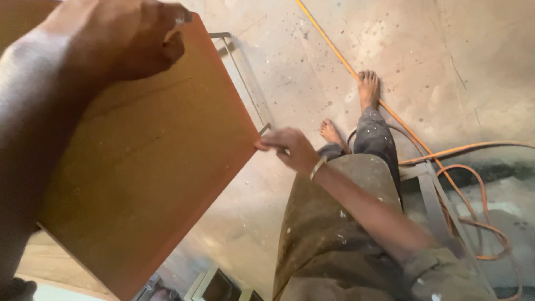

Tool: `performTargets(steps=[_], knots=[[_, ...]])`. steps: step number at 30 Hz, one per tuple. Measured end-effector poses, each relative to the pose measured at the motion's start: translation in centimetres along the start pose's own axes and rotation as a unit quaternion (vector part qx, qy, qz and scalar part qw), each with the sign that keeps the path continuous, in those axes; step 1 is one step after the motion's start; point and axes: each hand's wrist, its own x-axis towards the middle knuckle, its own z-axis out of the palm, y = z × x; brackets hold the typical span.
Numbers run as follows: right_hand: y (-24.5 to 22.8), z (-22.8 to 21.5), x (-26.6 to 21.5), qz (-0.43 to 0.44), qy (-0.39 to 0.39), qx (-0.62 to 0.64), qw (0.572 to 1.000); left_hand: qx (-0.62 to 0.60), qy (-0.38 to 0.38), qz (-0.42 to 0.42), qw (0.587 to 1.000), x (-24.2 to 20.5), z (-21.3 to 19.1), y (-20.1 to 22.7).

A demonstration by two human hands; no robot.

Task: The person mixes a pink paste on a square board and uses a small scraper to apply it to the edges of a wooden furniture piece. They repeatedly scoop paste and smooth it along the vertical and horizontal edges of the cabinet.

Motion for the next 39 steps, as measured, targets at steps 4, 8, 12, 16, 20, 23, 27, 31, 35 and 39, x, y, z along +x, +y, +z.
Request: performTargets(steps=[4,8,12,16,20,23,27,31,35,39], knots=[[-3.5,0.7,-4.5,0.0,0.101,0.041,0.994,-0.006,0.052,0.006,0.999,-0.8,-1.5,0.5],[-9.6,2.6,-5.2,0.126,0.162,0.135,0.969,0.059,-0.147,-0.047,0.986,-2.4,-1.4,1.7],[-14.4,3.8,-6.0,0.051,0.107,-0.042,0.992,-0.002,-0.126,-0.026,0.992,-4.9,-0.6,2.2],[-11.8,3.2,-6.6,0.02,0.083,-0.031,0.996,-0.031,-0.047,-0.013,0.998,-6.7,-0.9,2.6],[-5.2,1.8,-3.3,0.205,0.125,0.038,0.97,-0.006,-0.06,-0.041,0.997,-8.7,-2.1,2.3],[-4.3,1.4,-0.7,0.272,0.043,0.202,0.94,-0.024,0.045,-0.026,0.998,-10.3,-2.0,1.5],[-14.3,1.5,-1.3,0.2,-0.047,0.358,0.911,-0.039,0.135,-0.035,0.989,-12.7,-2.6,0.3],[-27.4,-0.4,-4.1,0.028,-0.065,0.101,0.992,-0.076,0.195,-0.063,0.976,-13.8,-3.0,-0.5],[-29.3,-3.6,-2.7,0.08,-0.136,0.283,0.946,-0.094,0.273,-0.082,0.954,-15.5,-2.5,-0.3],[-23.6,-8.5,6.0,0.302,-0.005,0.235,0.924,-0.149,0.334,-0.184,0.912,-17.1,-2.5,0.9]])
